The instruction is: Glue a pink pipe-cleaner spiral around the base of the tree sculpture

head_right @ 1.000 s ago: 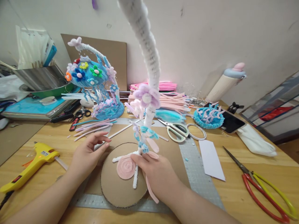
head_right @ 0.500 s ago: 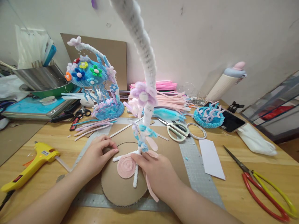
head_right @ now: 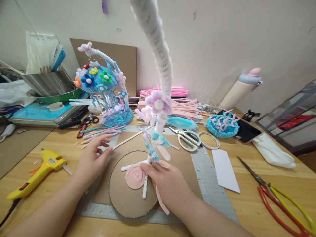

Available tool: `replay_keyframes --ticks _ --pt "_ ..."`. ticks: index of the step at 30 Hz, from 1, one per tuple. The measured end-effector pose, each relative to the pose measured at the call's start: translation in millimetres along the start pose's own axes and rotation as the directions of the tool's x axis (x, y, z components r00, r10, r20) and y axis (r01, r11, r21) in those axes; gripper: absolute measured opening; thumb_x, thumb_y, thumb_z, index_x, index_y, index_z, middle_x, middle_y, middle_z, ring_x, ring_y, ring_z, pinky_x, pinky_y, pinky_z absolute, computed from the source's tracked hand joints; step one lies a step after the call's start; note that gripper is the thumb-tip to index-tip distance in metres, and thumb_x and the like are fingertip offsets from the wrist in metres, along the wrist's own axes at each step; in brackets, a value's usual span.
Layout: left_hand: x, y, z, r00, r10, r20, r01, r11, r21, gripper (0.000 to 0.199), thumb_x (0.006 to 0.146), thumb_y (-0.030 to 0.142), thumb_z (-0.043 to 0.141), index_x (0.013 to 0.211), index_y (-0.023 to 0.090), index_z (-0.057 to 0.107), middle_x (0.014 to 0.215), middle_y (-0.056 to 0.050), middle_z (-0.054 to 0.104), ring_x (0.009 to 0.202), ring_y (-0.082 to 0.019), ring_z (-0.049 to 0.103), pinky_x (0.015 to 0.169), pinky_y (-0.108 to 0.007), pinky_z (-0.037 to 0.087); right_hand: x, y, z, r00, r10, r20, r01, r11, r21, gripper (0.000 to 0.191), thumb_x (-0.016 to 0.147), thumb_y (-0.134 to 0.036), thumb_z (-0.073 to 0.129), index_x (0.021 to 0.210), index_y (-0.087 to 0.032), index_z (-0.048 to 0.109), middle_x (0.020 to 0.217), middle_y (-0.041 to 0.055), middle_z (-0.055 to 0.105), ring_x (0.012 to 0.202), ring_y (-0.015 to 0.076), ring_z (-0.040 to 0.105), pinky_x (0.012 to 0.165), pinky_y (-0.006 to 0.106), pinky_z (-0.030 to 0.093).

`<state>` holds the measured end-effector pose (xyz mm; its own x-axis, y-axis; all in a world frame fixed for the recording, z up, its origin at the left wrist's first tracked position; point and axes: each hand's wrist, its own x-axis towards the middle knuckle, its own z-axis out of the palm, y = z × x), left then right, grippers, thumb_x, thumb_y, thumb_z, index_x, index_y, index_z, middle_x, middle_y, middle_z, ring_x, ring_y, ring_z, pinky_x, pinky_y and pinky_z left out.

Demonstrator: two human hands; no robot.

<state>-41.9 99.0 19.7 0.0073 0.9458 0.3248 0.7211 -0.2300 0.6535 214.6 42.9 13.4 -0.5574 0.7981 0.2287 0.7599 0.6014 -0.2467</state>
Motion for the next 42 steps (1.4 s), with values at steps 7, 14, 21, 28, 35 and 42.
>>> replay_keyframes --ticks 7,14,21,28,35,42 --pt "-9.7 3.1 -0.8 0.888 0.359 0.288 -0.428 0.874 0.229 0.050 0.079 0.005 0.049 0.097 0.046 0.072 0.130 0.004 0.059 0.124 -0.028 0.044 0.103 -0.050 0.029 0.3 -0.6 -0.4 1.000 -0.007 0.003 0.007 0.999 -0.036 0.049 0.085 0.000 0.043 0.127 -0.023 0.054 0.119 0.0070 0.065 0.103 0.0177 0.062 0.088 0.030 0.049" --pt "-12.2 -2.6 -7.7 0.977 0.212 0.034 -0.204 0.872 0.445 0.055 0.073 0.006 0.049 0.120 0.032 0.063 0.129 -0.006 0.058 0.123 -0.031 0.045 0.101 -0.051 0.032 0.2 0.0 -0.7 1.000 -0.002 0.026 0.003 0.999 -0.034 0.050 0.083 0.001 0.044 0.127 -0.022 0.054 0.120 0.0080 0.065 0.101 0.0183 0.063 0.085 0.030 0.050" --pt "-12.8 -5.2 -5.0 0.956 0.231 0.182 -0.289 0.856 0.429 0.046 0.072 0.003 0.048 0.087 0.038 0.075 0.124 0.000 0.062 0.120 -0.030 0.047 0.098 -0.053 0.029 0.2 -0.1 0.2 1.000 0.003 0.022 -0.002 1.000 -0.026 0.048 0.085 0.000 0.044 0.126 -0.022 0.055 0.116 0.0074 0.066 0.099 0.0171 0.064 0.086 0.029 0.050" --pt "-11.5 2.3 -6.6 0.974 0.221 0.058 -0.228 0.947 0.225 0.013 0.082 0.027 0.056 0.083 0.024 0.069 0.095 -0.005 0.066 0.095 -0.024 0.057 0.086 -0.040 0.040 0.7 -0.4 -1.9 1.000 0.009 0.023 -0.008 1.000 -0.018 0.047 0.086 -0.001 0.044 0.127 -0.022 0.055 0.119 0.0079 0.066 0.102 0.0183 0.063 0.085 0.030 0.051" --pt "-16.6 4.0 -5.8 0.990 0.137 0.032 -0.139 0.989 0.054 0.027 0.081 0.036 0.062 0.060 0.021 0.052 0.066 0.002 0.056 0.067 -0.016 0.054 0.066 -0.030 0.039 -0.5 -0.4 -2.0 1.000 0.007 0.018 -0.007 1.000 -0.002 0.046 0.087 -0.002 0.040 0.127 -0.021 0.055 0.120 0.0087 0.065 0.103 0.0190 0.062 0.087 0.032 0.051" --pt "-21.4 7.5 -7.9 0.992 0.119 0.035 -0.119 0.993 -0.003 0.041 0.089 0.036 0.050 0.053 0.021 0.037 0.056 0.004 0.041 0.056 -0.013 0.043 0.056 -0.027 0.033 -0.7 0.4 0.7 1.000 0.004 0.003 -0.004 1.000 0.014 0.045 0.090 -0.003 0.039 0.128 -0.022 0.053 0.121 0.0082 0.064 0.103 0.0192 0.062 0.088 0.033 0.049"
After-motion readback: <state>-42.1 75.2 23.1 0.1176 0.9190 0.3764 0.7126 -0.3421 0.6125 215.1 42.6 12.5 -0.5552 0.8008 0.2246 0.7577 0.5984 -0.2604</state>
